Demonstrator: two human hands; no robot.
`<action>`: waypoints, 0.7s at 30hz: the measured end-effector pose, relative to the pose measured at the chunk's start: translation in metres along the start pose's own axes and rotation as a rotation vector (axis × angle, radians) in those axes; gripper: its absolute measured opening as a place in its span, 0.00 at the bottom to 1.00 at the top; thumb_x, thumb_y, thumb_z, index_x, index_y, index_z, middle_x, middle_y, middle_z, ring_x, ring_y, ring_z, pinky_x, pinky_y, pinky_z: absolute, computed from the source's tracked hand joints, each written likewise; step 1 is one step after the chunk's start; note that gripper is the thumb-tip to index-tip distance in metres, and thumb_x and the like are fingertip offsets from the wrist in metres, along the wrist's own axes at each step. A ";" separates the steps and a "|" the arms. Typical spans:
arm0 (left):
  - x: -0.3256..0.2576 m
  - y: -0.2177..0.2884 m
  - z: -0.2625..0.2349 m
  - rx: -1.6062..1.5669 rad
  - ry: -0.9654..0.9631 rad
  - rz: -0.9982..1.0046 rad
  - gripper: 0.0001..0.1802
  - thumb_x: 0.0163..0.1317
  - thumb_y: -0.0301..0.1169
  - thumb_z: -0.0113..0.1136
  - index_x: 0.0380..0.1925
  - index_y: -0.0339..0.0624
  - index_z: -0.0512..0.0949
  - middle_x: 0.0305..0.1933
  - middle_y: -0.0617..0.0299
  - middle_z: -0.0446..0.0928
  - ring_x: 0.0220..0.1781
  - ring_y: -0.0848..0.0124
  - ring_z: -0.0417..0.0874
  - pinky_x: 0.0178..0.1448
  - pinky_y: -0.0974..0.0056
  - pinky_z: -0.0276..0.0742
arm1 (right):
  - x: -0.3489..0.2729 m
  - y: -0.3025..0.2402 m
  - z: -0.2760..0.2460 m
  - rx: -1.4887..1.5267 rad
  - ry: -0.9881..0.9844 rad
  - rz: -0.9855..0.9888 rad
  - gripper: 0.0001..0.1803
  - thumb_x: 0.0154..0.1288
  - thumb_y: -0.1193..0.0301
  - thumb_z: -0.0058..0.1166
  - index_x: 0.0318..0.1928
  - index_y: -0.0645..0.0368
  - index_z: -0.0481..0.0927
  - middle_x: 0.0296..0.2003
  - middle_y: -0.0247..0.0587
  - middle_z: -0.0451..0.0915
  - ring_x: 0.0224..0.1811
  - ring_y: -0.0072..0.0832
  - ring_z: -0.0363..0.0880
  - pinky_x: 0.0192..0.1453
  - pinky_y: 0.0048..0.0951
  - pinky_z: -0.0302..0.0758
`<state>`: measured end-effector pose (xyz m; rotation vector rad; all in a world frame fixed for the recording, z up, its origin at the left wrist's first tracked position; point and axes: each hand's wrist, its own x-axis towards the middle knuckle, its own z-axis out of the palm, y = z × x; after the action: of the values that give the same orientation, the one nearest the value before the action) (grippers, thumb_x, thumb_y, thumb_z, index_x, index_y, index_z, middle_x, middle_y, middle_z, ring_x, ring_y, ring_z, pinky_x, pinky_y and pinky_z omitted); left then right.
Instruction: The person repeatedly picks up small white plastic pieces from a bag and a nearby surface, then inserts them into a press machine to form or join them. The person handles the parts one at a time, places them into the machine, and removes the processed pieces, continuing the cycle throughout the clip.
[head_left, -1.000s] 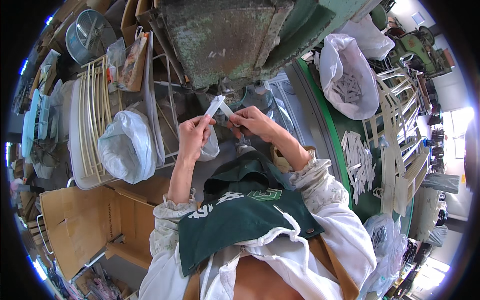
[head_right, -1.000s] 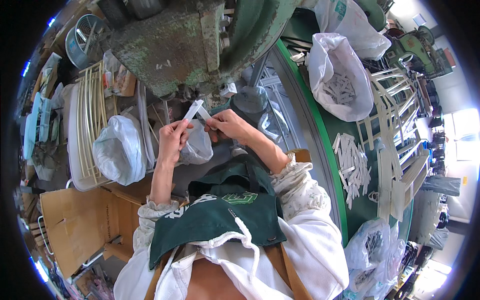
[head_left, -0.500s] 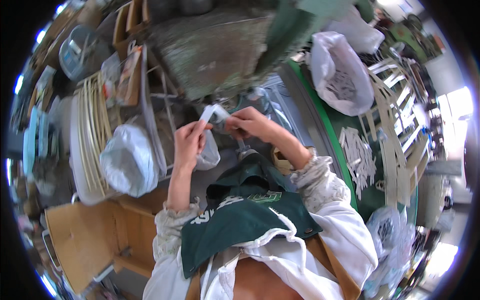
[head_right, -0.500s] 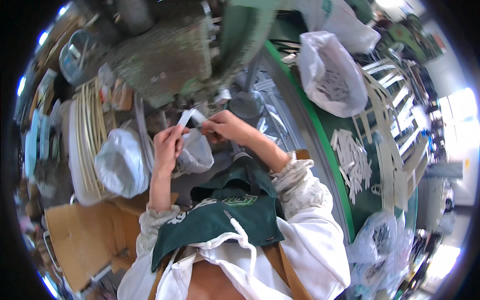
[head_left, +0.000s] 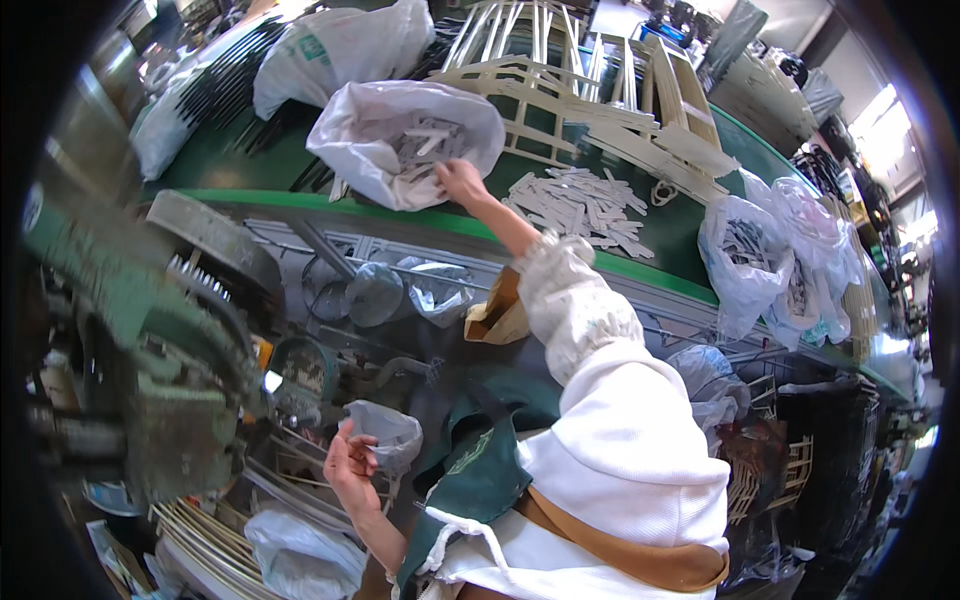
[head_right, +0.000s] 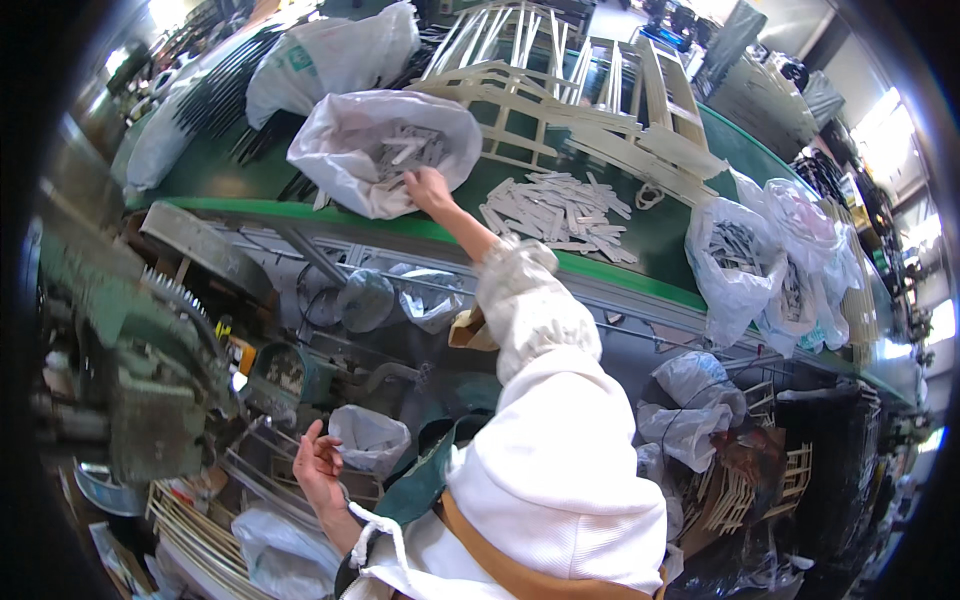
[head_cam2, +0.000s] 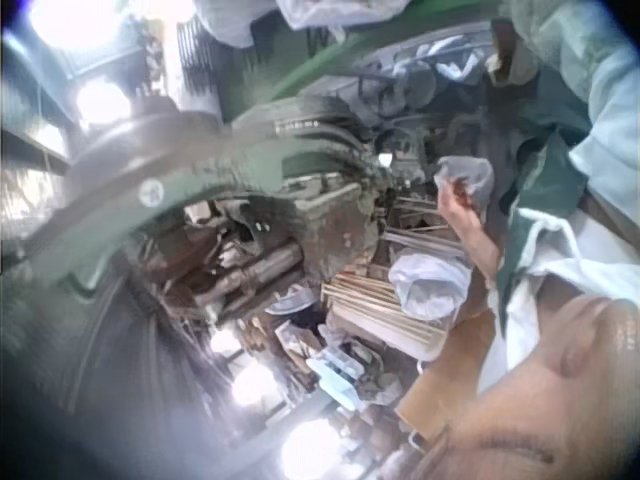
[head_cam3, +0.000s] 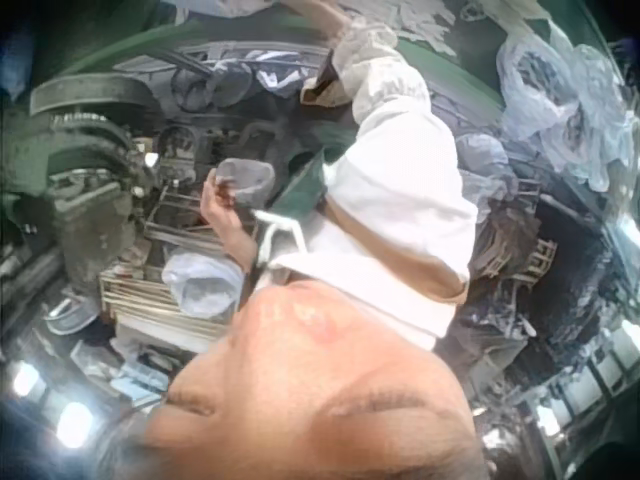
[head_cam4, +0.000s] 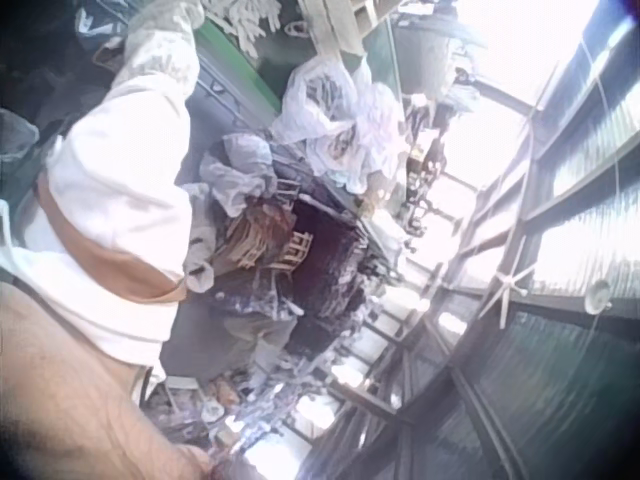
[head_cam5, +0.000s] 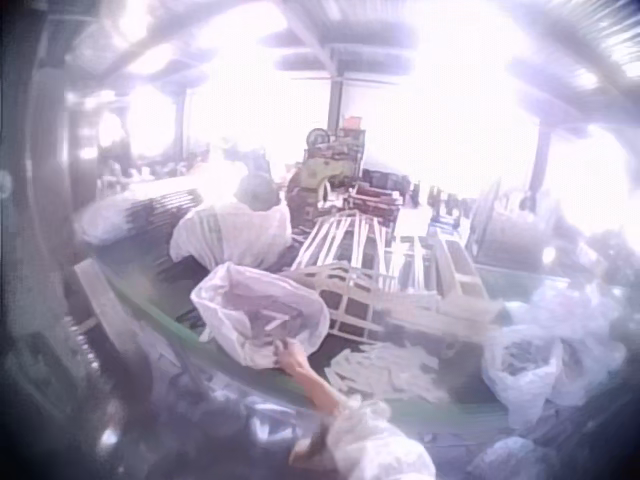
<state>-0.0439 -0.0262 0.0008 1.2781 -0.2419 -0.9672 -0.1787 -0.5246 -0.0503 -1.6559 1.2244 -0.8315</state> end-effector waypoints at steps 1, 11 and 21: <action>0.006 -0.001 0.003 0.016 -0.003 -0.017 0.20 0.71 0.39 0.45 0.49 0.35 0.76 0.30 0.56 0.81 0.20 0.80 0.71 0.22 0.78 0.60 | -0.015 0.023 -0.010 -0.268 0.121 -0.083 0.19 0.62 0.60 0.53 0.39 0.65 0.81 0.36 0.50 0.82 0.34 0.39 0.82 0.40 0.37 0.77; 0.055 -0.007 0.093 0.135 -0.149 -0.119 0.16 0.69 0.36 0.49 0.48 0.38 0.78 0.30 0.57 0.81 0.21 0.82 0.72 0.25 0.79 0.61 | -0.045 0.160 -0.089 -0.894 0.169 -0.275 0.51 0.40 0.51 0.69 0.63 0.57 0.61 0.60 0.46 0.64 0.60 0.47 0.61 0.60 0.48 0.61; 0.074 -0.027 0.125 0.172 -0.185 -0.184 0.16 0.69 0.36 0.50 0.49 0.38 0.77 0.31 0.58 0.82 0.22 0.82 0.72 0.25 0.77 0.61 | 0.005 0.174 -0.101 -0.913 -0.204 -0.298 0.27 0.49 0.73 0.62 0.51 0.62 0.68 0.48 0.50 0.70 0.55 0.48 0.65 0.55 0.47 0.65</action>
<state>-0.0926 -0.1654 -0.0078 1.3856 -0.3616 -1.2465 -0.3300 -0.5762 -0.1728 -2.6241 1.3117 -0.2279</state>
